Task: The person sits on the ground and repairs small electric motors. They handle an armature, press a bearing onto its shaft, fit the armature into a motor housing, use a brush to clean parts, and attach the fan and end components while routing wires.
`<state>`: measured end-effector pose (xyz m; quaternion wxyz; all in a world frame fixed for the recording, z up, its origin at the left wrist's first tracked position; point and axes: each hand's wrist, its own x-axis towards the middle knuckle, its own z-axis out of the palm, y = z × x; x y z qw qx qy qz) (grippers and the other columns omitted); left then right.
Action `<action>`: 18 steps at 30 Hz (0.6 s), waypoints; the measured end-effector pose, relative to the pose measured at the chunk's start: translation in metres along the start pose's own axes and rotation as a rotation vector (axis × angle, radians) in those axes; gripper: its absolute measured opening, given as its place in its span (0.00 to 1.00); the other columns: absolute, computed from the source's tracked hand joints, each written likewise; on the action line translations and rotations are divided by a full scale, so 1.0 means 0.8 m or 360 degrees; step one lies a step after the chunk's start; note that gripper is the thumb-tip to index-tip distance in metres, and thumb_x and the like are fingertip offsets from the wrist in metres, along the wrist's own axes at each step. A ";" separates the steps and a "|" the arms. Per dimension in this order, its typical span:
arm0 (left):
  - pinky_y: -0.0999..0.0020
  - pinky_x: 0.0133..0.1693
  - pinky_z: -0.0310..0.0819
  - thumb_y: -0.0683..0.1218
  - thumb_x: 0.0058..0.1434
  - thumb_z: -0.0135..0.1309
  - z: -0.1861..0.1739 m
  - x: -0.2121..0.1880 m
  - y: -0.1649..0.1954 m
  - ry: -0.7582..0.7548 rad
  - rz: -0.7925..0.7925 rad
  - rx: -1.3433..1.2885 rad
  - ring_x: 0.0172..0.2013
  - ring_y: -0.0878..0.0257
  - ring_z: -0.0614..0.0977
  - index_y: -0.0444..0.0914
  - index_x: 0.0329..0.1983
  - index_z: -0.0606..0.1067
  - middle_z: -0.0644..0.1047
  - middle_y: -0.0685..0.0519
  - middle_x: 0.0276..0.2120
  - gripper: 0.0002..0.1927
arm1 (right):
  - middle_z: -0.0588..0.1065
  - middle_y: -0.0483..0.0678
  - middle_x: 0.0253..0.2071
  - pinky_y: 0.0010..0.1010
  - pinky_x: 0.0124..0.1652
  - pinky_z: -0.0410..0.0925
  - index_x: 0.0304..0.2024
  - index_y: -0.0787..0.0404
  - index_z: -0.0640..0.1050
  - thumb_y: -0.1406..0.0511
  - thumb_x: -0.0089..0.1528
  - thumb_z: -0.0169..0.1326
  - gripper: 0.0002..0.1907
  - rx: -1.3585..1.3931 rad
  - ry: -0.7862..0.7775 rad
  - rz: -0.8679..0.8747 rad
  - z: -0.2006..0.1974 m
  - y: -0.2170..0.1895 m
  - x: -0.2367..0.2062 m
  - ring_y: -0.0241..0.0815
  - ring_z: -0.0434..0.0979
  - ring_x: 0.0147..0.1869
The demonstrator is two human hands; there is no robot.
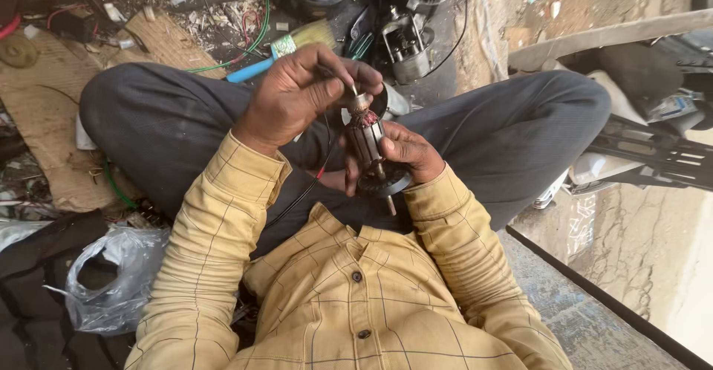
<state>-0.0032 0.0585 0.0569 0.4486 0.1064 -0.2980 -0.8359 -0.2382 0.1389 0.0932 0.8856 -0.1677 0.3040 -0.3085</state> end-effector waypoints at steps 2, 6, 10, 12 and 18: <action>0.63 0.56 0.81 0.36 0.73 0.54 -0.004 -0.002 -0.004 -0.0005 0.0040 0.0198 0.51 0.58 0.83 0.35 0.47 0.73 0.80 0.42 0.55 0.03 | 0.78 0.63 0.42 0.45 0.46 0.75 0.61 0.74 0.71 0.53 0.67 0.58 0.33 -0.0016 0.0065 0.0005 0.000 -0.004 -0.004 0.60 0.82 0.44; 0.64 0.53 0.82 0.35 0.71 0.57 0.001 0.005 -0.018 -0.0025 0.0234 0.0491 0.49 0.60 0.84 0.35 0.45 0.71 0.80 0.43 0.49 0.07 | 0.78 0.56 0.40 0.37 0.47 0.73 0.59 0.71 0.71 0.56 0.67 0.59 0.28 -0.0235 0.0069 -0.0040 0.006 -0.001 0.009 0.49 0.80 0.43; 0.64 0.49 0.83 0.35 0.72 0.55 0.006 0.011 -0.017 0.0174 0.0168 0.0568 0.46 0.63 0.83 0.36 0.43 0.69 0.80 0.44 0.48 0.07 | 0.73 0.44 0.42 0.28 0.45 0.69 0.61 0.67 0.70 0.60 0.66 0.60 0.26 -0.0975 0.0561 -0.0221 0.011 0.001 0.018 0.34 0.72 0.44; 0.63 0.53 0.82 0.35 0.73 0.54 0.006 0.010 -0.010 0.0029 0.0207 0.0602 0.49 0.62 0.83 0.36 0.44 0.68 0.80 0.44 0.50 0.07 | 0.73 0.43 0.42 0.26 0.44 0.68 0.60 0.65 0.71 0.61 0.66 0.60 0.24 -0.0769 0.0396 -0.0187 0.013 -0.008 0.011 0.33 0.72 0.44; 0.63 0.56 0.82 0.36 0.73 0.52 0.015 0.014 -0.021 0.0082 0.0268 0.0421 0.52 0.61 0.83 0.36 0.44 0.67 0.80 0.44 0.51 0.06 | 0.75 0.45 0.46 0.26 0.50 0.69 0.61 0.65 0.72 0.63 0.66 0.59 0.23 -0.0919 0.0453 -0.0320 0.030 -0.018 0.008 0.33 0.73 0.48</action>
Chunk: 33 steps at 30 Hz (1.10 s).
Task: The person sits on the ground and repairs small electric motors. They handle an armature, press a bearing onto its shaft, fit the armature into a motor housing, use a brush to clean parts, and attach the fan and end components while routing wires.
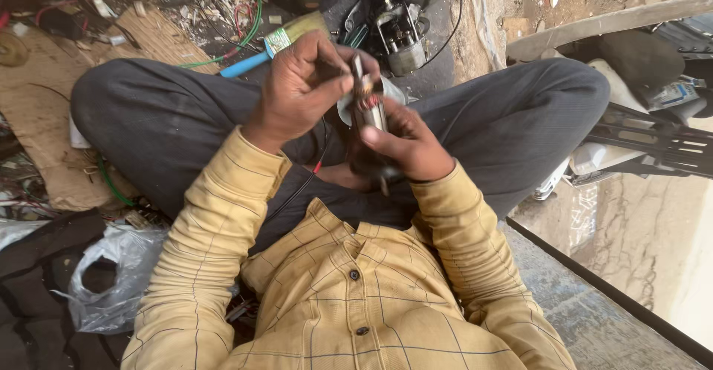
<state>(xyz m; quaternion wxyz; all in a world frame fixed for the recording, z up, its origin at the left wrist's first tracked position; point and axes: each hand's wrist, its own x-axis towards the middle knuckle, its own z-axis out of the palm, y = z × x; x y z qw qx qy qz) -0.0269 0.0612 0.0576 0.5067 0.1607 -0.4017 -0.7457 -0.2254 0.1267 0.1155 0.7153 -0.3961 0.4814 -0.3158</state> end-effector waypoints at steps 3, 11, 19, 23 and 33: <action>0.64 0.54 0.82 0.37 0.75 0.53 0.006 0.003 -0.010 0.0215 0.0040 0.0379 0.49 0.60 0.84 0.35 0.48 0.69 0.81 0.43 0.51 0.05 | 0.74 0.46 0.48 0.27 0.52 0.69 0.63 0.66 0.71 0.61 0.68 0.59 0.25 -0.0420 0.0251 -0.0259 0.008 0.001 0.008 0.34 0.71 0.50; 0.63 0.54 0.84 0.38 0.73 0.54 -0.005 0.002 -0.001 0.0118 -0.0092 -0.0286 0.53 0.58 0.84 0.36 0.46 0.69 0.79 0.43 0.55 0.05 | 0.76 0.52 0.39 0.42 0.48 0.76 0.60 0.68 0.71 0.57 0.67 0.60 0.27 0.0650 -0.0358 0.0226 -0.021 0.000 0.003 0.52 0.82 0.44; 0.65 0.50 0.83 0.35 0.72 0.57 -0.008 0.008 -0.012 0.0086 -0.0004 -0.0001 0.49 0.58 0.84 0.36 0.46 0.68 0.80 0.41 0.50 0.09 | 0.76 0.54 0.39 0.42 0.49 0.75 0.60 0.70 0.70 0.57 0.67 0.60 0.28 0.0662 -0.0358 0.0270 -0.016 0.008 0.008 0.53 0.82 0.44; 0.66 0.48 0.83 0.34 0.72 0.58 -0.011 0.005 -0.007 0.0083 -0.0052 -0.0189 0.46 0.58 0.84 0.37 0.47 0.69 0.81 0.41 0.48 0.10 | 0.76 0.54 0.39 0.42 0.47 0.75 0.62 0.71 0.71 0.56 0.67 0.60 0.30 0.0773 -0.0408 0.0272 -0.023 0.013 0.003 0.51 0.81 0.43; 0.68 0.46 0.83 0.34 0.71 0.58 0.012 0.012 -0.021 0.0379 0.0027 0.0757 0.43 0.61 0.86 0.34 0.46 0.70 0.82 0.48 0.43 0.08 | 0.76 0.47 0.36 0.36 0.40 0.73 0.58 0.64 0.72 0.60 0.64 0.60 0.23 -0.0691 0.0280 -0.0075 0.008 0.024 0.017 0.41 0.77 0.36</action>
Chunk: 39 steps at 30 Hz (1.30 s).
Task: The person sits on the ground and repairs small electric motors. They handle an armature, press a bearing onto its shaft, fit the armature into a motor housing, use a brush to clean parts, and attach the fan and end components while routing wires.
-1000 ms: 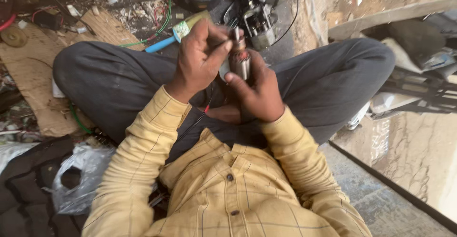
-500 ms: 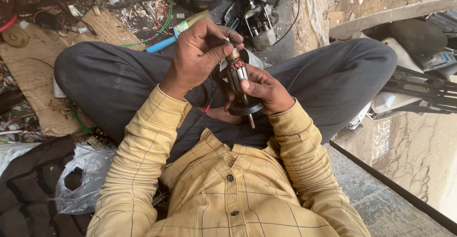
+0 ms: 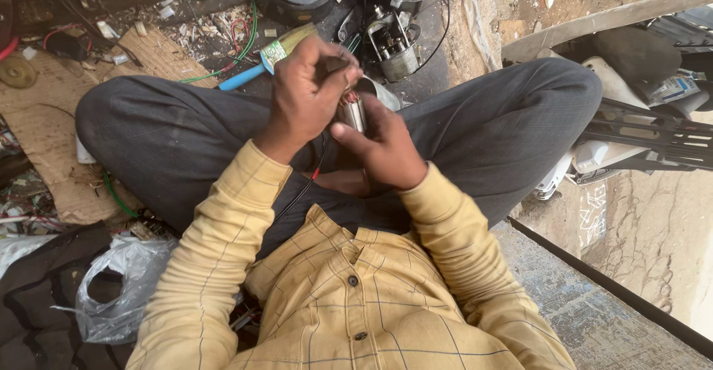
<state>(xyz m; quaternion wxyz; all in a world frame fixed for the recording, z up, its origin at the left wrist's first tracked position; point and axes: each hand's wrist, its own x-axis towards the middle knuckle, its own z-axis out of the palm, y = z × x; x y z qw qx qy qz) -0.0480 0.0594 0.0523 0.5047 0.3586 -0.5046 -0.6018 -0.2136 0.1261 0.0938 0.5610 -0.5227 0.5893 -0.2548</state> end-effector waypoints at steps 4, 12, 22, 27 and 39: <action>0.68 0.53 0.82 0.33 0.74 0.53 -0.004 -0.002 0.002 -0.0144 -0.0053 -0.0493 0.49 0.62 0.84 0.34 0.48 0.69 0.81 0.47 0.49 0.06 | 0.79 0.51 0.46 0.37 0.48 0.72 0.60 0.67 0.73 0.61 0.67 0.62 0.23 -0.0031 0.0060 -0.0320 -0.004 0.000 -0.005 0.44 0.78 0.47; 0.68 0.42 0.82 0.35 0.68 0.58 -0.001 0.007 0.011 -0.0018 -0.0212 0.0140 0.41 0.63 0.85 0.34 0.42 0.70 0.82 0.48 0.40 0.07 | 0.80 0.56 0.39 0.37 0.41 0.73 0.60 0.65 0.72 0.58 0.63 0.63 0.27 -0.0607 0.0353 -0.0214 0.012 -0.012 -0.001 0.50 0.82 0.42; 0.69 0.37 0.82 0.32 0.67 0.58 -0.007 0.012 0.020 0.0023 -0.0145 0.0067 0.37 0.64 0.84 0.33 0.40 0.72 0.81 0.48 0.38 0.07 | 0.79 0.56 0.41 0.33 0.44 0.71 0.60 0.66 0.73 0.61 0.62 0.63 0.27 -0.0658 0.0365 -0.0096 0.010 -0.022 -0.002 0.47 0.85 0.46; 0.68 0.50 0.84 0.32 0.68 0.55 -0.012 0.018 0.028 -0.0240 -0.0138 -0.0796 0.44 0.63 0.85 0.36 0.40 0.68 0.81 0.49 0.43 0.09 | 0.78 0.60 0.49 0.37 0.52 0.73 0.63 0.71 0.73 0.62 0.69 0.61 0.25 0.0296 -0.0104 -0.0062 -0.002 -0.020 -0.002 0.56 0.78 0.52; 0.67 0.49 0.84 0.31 0.68 0.55 -0.018 0.023 0.015 -0.0237 -0.0136 -0.0499 0.45 0.62 0.84 0.34 0.40 0.67 0.80 0.45 0.45 0.10 | 0.79 0.62 0.39 0.44 0.40 0.73 0.60 0.68 0.70 0.59 0.64 0.63 0.29 -0.0858 0.0382 -0.0349 0.008 -0.035 -0.011 0.60 0.82 0.43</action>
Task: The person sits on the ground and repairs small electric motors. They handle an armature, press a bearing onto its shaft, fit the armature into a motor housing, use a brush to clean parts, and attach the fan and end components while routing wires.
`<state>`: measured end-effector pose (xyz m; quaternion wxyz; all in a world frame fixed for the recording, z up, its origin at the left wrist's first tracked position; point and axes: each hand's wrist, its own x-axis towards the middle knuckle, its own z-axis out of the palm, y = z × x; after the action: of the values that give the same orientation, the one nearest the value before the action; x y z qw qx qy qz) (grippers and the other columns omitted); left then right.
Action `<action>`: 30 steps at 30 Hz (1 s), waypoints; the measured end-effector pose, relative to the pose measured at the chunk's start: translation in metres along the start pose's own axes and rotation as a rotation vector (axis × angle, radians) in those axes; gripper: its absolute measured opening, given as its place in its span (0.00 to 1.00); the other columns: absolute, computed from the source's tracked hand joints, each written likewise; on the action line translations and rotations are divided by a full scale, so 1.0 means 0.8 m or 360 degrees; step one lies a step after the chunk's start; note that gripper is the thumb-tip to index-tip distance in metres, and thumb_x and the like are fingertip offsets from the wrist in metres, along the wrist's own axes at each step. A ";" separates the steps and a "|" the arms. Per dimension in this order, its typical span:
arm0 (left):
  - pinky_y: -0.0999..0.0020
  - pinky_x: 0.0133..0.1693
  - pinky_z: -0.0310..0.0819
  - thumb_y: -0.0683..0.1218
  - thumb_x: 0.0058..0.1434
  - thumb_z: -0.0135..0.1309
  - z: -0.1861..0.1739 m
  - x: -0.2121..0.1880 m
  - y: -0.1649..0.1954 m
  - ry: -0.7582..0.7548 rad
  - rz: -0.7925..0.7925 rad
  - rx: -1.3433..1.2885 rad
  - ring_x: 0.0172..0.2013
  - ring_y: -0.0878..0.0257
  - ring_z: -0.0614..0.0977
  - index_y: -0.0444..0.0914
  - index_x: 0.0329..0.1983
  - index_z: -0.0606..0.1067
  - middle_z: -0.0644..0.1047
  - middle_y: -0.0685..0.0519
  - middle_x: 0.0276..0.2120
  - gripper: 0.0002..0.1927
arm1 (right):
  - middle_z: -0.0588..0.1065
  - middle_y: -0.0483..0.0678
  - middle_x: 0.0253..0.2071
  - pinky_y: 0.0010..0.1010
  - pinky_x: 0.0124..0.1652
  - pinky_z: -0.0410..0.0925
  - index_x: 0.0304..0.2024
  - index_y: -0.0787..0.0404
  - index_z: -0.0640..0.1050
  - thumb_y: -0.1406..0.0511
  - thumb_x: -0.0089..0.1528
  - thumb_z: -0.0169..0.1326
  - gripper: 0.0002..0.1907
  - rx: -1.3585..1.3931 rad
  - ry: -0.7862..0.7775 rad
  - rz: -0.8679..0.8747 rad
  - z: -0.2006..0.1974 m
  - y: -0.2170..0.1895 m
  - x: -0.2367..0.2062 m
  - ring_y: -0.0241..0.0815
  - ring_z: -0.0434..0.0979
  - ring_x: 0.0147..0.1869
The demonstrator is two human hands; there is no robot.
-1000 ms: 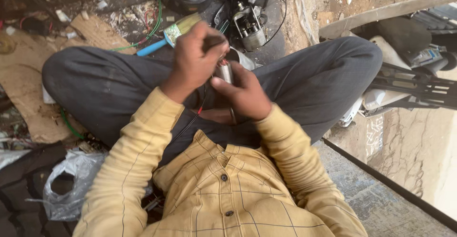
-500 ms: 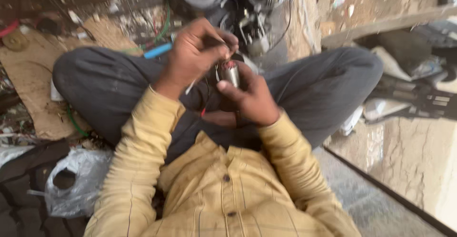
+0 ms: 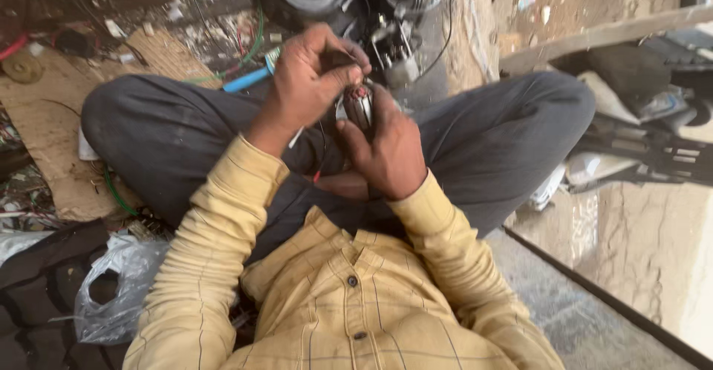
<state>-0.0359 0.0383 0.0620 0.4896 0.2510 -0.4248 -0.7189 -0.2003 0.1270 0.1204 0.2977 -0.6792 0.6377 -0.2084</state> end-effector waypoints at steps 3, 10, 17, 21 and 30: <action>0.66 0.49 0.83 0.31 0.69 0.56 0.011 -0.008 -0.001 0.0036 0.0132 -0.0147 0.46 0.61 0.83 0.34 0.42 0.68 0.79 0.44 0.45 0.09 | 0.77 0.61 0.40 0.44 0.38 0.72 0.63 0.69 0.66 0.59 0.62 0.64 0.34 0.0906 -0.0364 0.0369 -0.019 -0.004 0.009 0.51 0.79 0.40; 0.69 0.47 0.82 0.34 0.70 0.58 0.026 -0.030 0.002 -0.0049 0.0229 -0.0477 0.44 0.61 0.84 0.35 0.43 0.69 0.79 0.44 0.44 0.08 | 0.80 0.61 0.47 0.43 0.53 0.75 0.60 0.67 0.68 0.52 0.60 0.63 0.36 0.2716 -0.1632 0.0371 -0.004 0.052 0.019 0.56 0.82 0.52; 0.69 0.43 0.82 0.31 0.70 0.56 0.021 -0.018 -0.001 0.0069 0.0170 0.0280 0.43 0.63 0.83 0.34 0.42 0.69 0.80 0.44 0.44 0.09 | 0.80 0.55 0.35 0.37 0.37 0.73 0.52 0.66 0.73 0.55 0.61 0.65 0.27 0.0141 -0.0130 0.0198 0.015 0.026 -0.008 0.49 0.82 0.38; 0.69 0.48 0.83 0.30 0.69 0.55 0.009 -0.017 -0.002 -0.0149 0.0097 -0.0155 0.47 0.62 0.84 0.34 0.43 0.69 0.81 0.47 0.46 0.09 | 0.77 0.48 0.36 0.32 0.38 0.69 0.57 0.66 0.72 0.59 0.64 0.65 0.25 0.0871 -0.0369 0.0305 -0.012 0.002 -0.002 0.42 0.74 0.39; 0.64 0.51 0.81 0.31 0.66 0.61 0.010 -0.006 -0.005 -0.0124 0.0085 0.0167 0.45 0.61 0.84 0.36 0.41 0.72 0.81 0.49 0.41 0.10 | 0.73 0.39 0.37 0.28 0.40 0.67 0.54 0.67 0.72 0.61 0.64 0.65 0.23 0.0920 -0.0383 0.0395 0.004 0.027 -0.003 0.32 0.69 0.41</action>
<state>-0.0418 0.0464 0.0623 0.4779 0.2369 -0.4871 -0.6916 -0.2147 0.1297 0.1036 0.5742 -0.5035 0.5904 -0.2611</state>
